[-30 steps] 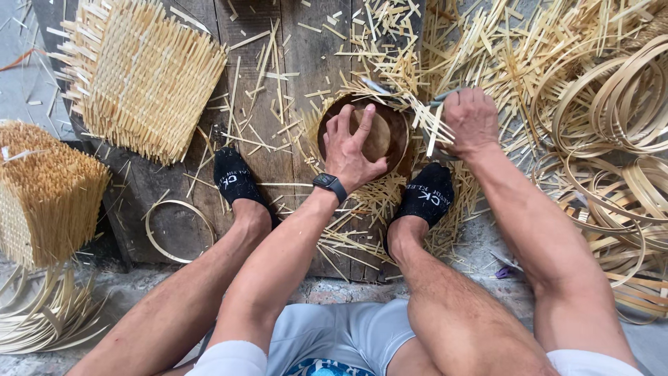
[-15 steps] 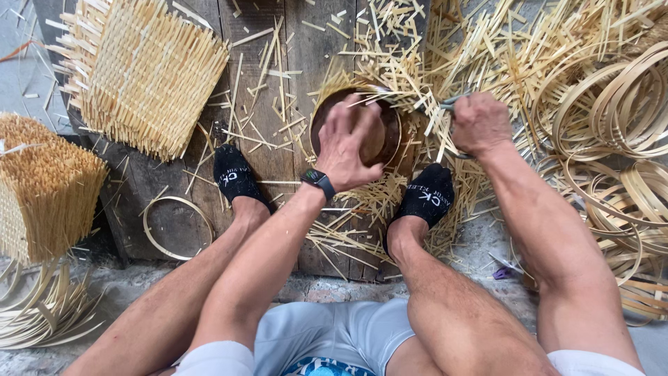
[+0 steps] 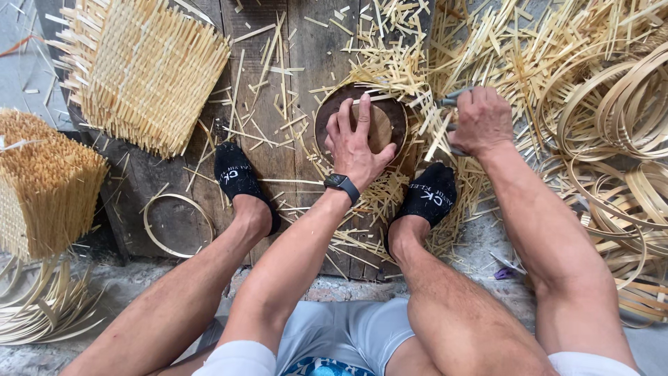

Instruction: The person sits on the floor and finishes woven bamboo trays: they press a woven bamboo mat over a round wooden form, trim the protruding ends with shears, bend a thin bamboo rim ring around the edge, tuck the ends under the ring, and set the finished round tray aside before taking the next mat.

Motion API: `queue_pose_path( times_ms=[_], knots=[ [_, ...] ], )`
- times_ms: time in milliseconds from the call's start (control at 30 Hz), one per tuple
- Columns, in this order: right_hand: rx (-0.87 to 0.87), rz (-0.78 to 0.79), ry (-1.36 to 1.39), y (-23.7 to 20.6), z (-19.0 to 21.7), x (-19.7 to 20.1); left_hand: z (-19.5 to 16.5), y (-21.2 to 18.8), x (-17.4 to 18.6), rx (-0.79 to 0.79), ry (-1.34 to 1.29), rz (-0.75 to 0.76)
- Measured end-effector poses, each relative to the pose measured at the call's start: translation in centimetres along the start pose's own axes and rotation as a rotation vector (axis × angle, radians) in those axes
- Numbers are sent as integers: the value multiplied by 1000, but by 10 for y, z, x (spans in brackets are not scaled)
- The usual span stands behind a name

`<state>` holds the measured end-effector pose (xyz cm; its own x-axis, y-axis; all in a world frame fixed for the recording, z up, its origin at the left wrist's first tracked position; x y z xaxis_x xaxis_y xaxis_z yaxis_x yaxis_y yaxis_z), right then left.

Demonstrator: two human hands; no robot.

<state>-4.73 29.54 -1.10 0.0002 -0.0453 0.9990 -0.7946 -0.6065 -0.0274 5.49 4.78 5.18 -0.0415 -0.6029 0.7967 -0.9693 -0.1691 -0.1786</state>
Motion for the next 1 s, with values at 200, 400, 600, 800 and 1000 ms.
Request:
queue_pose_path(
  times_ms=[200, 400, 600, 800, 1000],
  knots=[
    [-76, 272, 31, 0, 0, -10, 9, 5, 5, -168, 21, 115],
    [9, -4, -35, -7, -9, -15, 9, 9, 12, -237, 95, 259],
    [-32, 354, -17, 3, -8, -19, 16, 27, 25, -385, 216, 544],
    [14, 199, -75, -4, -15, -19, 14, 34, 35, -501, 281, 646],
    [-222, 554, 182, 11, -9, -20, 17, 43, 40, -559, 326, 753]
  ],
)
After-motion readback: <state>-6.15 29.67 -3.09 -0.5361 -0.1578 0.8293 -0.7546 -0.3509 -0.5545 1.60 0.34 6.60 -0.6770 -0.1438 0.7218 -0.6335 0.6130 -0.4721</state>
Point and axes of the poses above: each hand's wrist, its own y-axis towards the middle knuckle, its own x-axis out of the back of the hand, z = x × y, the point moved 1 cm from there along y, towards the middle knuckle, and after that the axes turned 2 degrees about z, right-handed, at the moved point
